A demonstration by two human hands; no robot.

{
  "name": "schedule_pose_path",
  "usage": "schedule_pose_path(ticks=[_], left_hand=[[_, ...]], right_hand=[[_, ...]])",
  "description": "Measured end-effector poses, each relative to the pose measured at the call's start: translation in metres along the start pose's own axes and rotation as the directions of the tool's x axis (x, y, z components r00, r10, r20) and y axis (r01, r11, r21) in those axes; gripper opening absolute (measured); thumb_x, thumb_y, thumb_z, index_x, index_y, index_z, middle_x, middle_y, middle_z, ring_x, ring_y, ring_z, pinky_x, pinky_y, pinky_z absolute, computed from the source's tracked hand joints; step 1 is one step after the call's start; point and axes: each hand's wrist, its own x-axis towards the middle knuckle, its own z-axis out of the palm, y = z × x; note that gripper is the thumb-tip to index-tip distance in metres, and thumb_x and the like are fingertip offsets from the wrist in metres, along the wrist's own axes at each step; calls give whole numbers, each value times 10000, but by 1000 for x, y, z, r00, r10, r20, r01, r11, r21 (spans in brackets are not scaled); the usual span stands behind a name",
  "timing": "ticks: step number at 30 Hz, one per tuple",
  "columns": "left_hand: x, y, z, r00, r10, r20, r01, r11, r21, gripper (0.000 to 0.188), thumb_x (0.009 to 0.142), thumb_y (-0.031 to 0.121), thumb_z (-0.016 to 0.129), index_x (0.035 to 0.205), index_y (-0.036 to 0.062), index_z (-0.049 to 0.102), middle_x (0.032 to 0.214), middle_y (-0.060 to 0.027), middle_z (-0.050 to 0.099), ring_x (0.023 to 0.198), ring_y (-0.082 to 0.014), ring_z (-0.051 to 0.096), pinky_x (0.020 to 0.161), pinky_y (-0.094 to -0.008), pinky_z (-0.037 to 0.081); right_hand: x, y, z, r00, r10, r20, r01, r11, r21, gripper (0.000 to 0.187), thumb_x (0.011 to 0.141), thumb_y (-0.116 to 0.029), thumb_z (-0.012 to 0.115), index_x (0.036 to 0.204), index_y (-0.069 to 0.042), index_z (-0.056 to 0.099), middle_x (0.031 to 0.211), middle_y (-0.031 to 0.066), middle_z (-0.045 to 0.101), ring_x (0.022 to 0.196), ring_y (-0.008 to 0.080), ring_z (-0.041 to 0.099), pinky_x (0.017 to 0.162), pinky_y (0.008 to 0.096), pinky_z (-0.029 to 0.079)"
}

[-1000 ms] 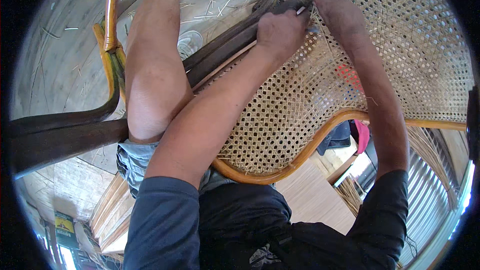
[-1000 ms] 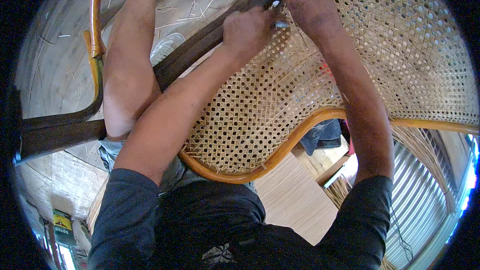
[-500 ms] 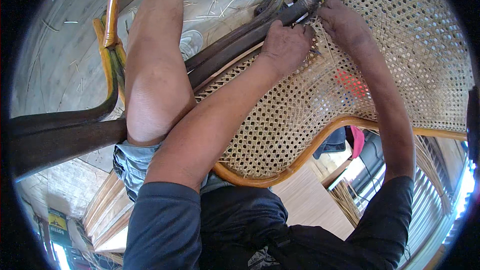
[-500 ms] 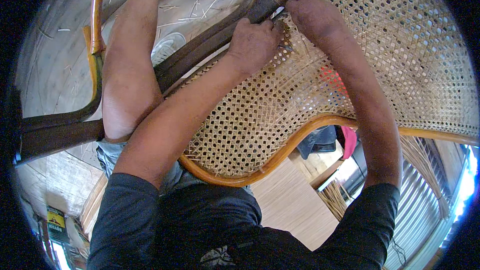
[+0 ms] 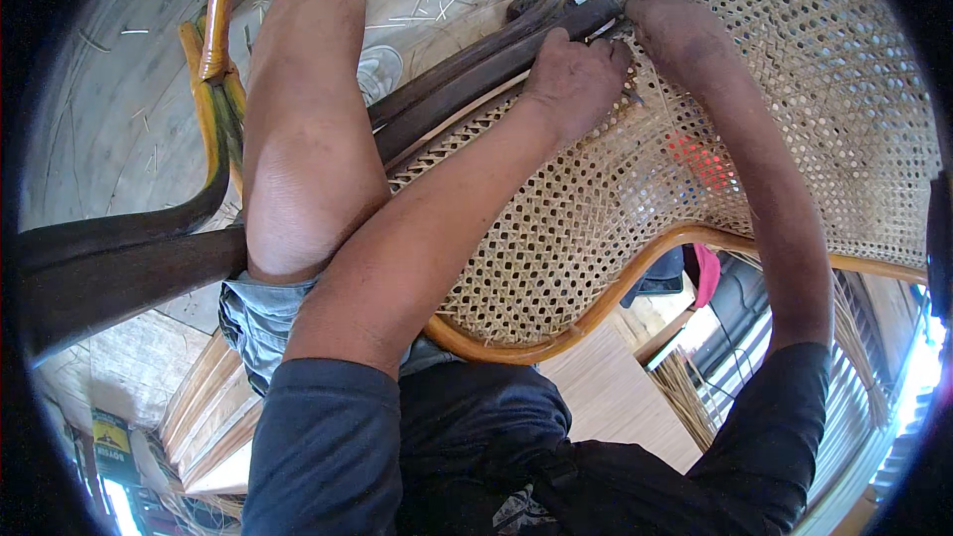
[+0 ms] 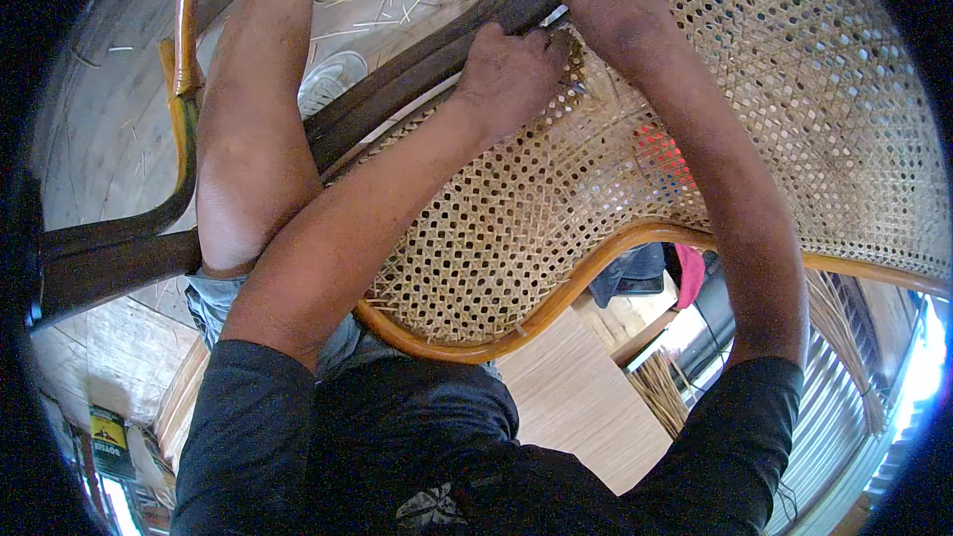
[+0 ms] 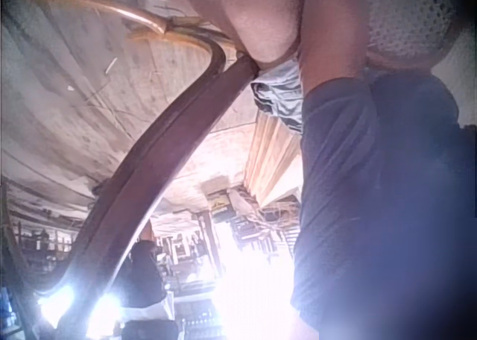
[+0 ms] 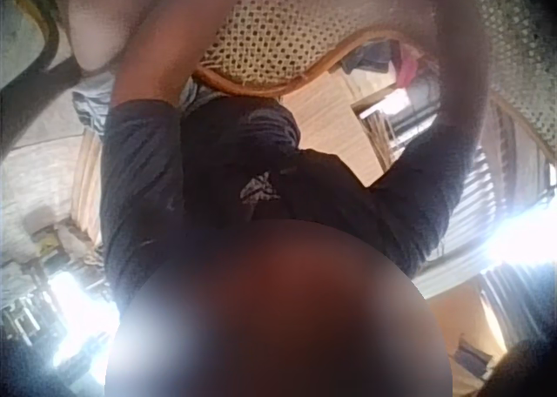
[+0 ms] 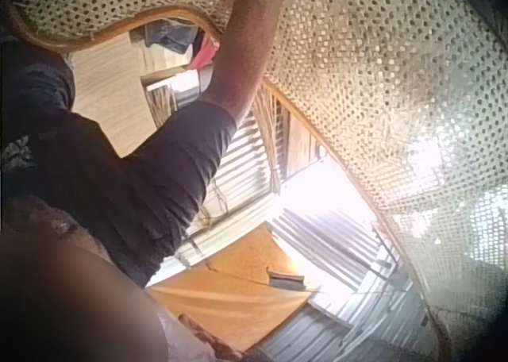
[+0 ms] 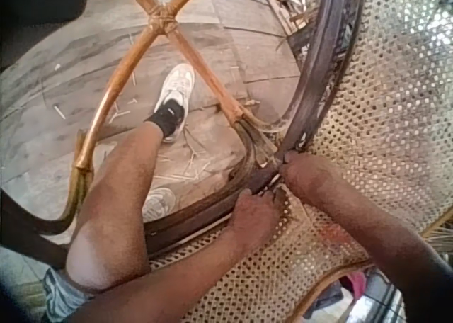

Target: Repairing a rattan chair by fastening and trimming cane strips on the seat back.

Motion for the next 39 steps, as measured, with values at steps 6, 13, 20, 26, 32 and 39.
schedule_pose_path(ticks=[6,13,20,26,32,39], left_hand=[[0,-1,-5,999,15,42,-15,1000,11,246,795,97,471,1010,33,573,857,-94,634,791,-242,628,695,-389,399],[-1,-3,5,999,40,-30,-39,999,16,233,773,92,489,973,31,592,851,-90,634,785,-236,628,690,-382,406],[-1,-5,5,998,60,-23,-58,996,73,219,779,112,492,959,58,606,802,-68,638,783,-217,631,676,-397,406],[-2,-5,11,996,69,-62,-64,994,92,191,784,116,485,918,89,619,775,-54,639,736,-199,637,663,-392,394],[-1,-5,10,994,88,-61,-81,991,110,171,765,129,505,884,98,623,755,-49,641,736,-185,639,653,-375,394],[-4,-5,9,997,53,-64,-45,990,132,160,761,127,504,870,93,615,757,-44,644,738,-188,639,638,-370,400]], right_hand=[[2,3,14,998,-29,-58,28,999,-23,159,804,-63,491,951,-51,551,980,142,546,910,345,578,758,425,487],[3,4,24,982,-172,-76,161,978,-132,142,769,-64,509,901,-42,556,959,142,544,917,323,573,761,424,478],[0,9,25,910,-373,-181,352,926,-135,128,738,-76,529,857,-49,569,977,115,540,956,296,557,776,427,461],[1,4,30,973,-219,-76,203,963,-178,161,751,-123,522,888,-62,583,978,92,539,976,279,543,805,422,429],[1,11,36,960,-269,-81,253,954,-163,185,764,-136,502,920,-67,574,978,91,537,956,278,540,765,405,420],[-3,11,24,970,-216,-113,213,976,-44,231,794,-107,490,1006,-72,574,1045,101,568,1015,284,553,855,408,457]])
